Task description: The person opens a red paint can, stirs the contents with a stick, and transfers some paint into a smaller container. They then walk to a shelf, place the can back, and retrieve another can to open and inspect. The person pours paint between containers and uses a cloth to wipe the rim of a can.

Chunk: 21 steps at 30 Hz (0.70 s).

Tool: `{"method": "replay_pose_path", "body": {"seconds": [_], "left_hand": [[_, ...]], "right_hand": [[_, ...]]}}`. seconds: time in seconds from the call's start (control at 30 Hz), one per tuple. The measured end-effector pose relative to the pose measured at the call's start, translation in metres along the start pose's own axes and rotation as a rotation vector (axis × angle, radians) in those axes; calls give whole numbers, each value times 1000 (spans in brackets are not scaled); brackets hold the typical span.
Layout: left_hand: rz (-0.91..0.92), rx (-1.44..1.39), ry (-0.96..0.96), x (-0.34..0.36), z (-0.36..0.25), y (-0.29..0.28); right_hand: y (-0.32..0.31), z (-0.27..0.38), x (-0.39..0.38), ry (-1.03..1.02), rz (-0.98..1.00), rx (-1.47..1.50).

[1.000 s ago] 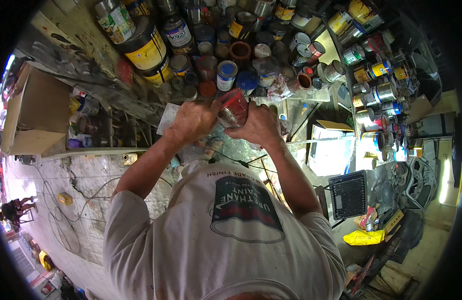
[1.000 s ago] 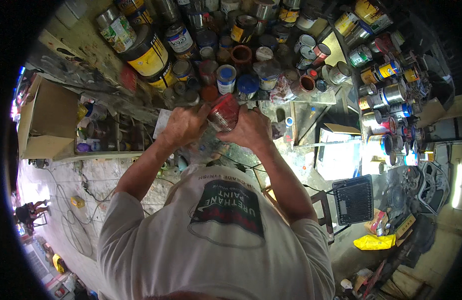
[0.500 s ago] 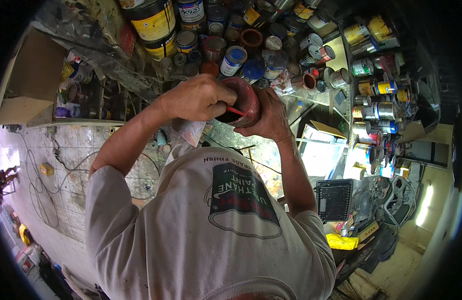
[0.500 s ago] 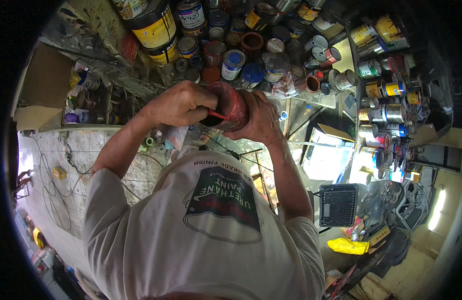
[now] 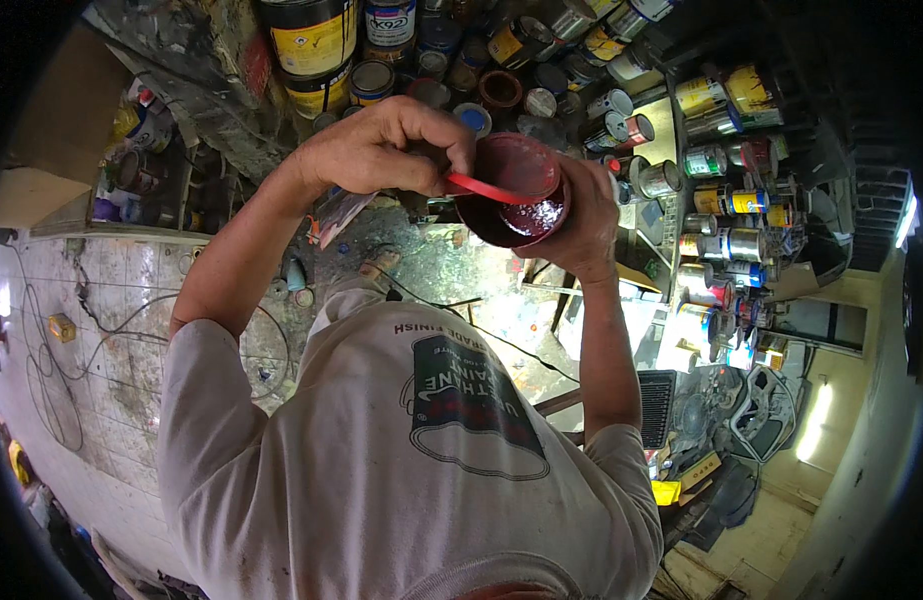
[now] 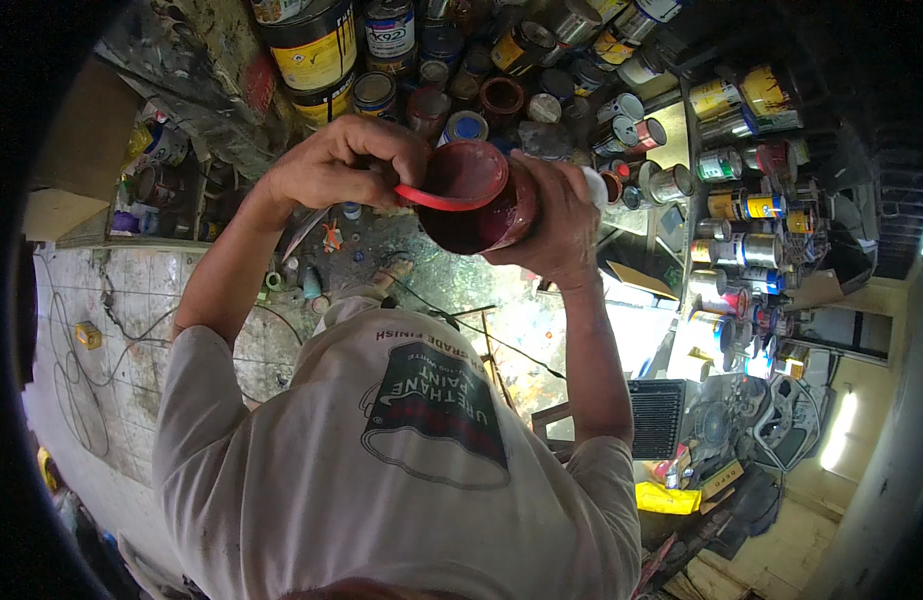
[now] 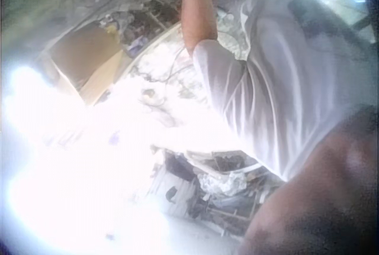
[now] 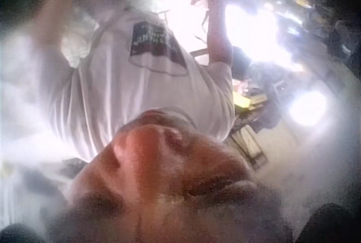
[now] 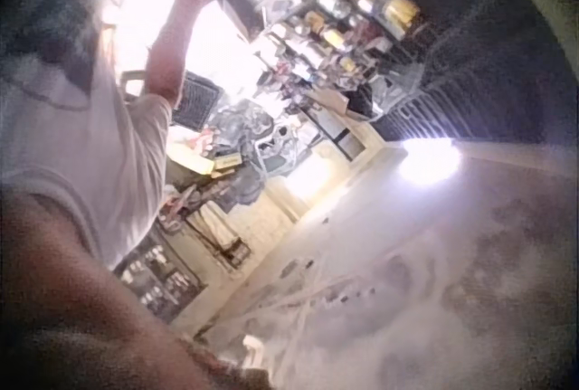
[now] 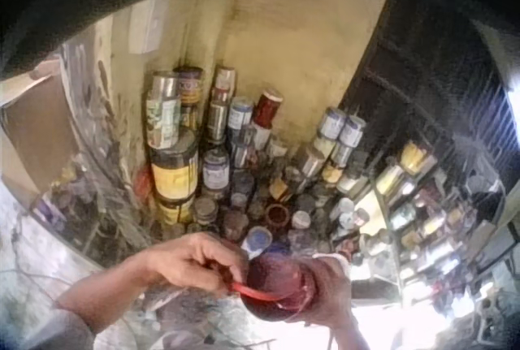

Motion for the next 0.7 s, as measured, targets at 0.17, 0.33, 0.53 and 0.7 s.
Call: {"method": "replay_pose_path", "body": {"seconds": [0.17, 0.33, 0.53, 0.7], "left_hand": [[-9, 111, 195, 3, -9, -6], [-352, 323, 245, -14, -13, 9], [-288, 650, -30, -55, 70, 56], [-225, 734, -256, -95, 112, 65]], "right_hand": [[-13, -1, 24, -54, -7, -50], [4, 7, 5, 34, 58, -48], [62, 18, -63, 374, 348, 56], [96, 31, -117, 571, 400, 215]]}}
Point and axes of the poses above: each hand's wrist, its own x-axis towards the middle knuckle, its own y-axis out of the palm, z = x × y, the point moved 3 cm from there along x, towards the middle knuckle, and after that the axes turned 13 degrees about -z, right-handed, at the moved point
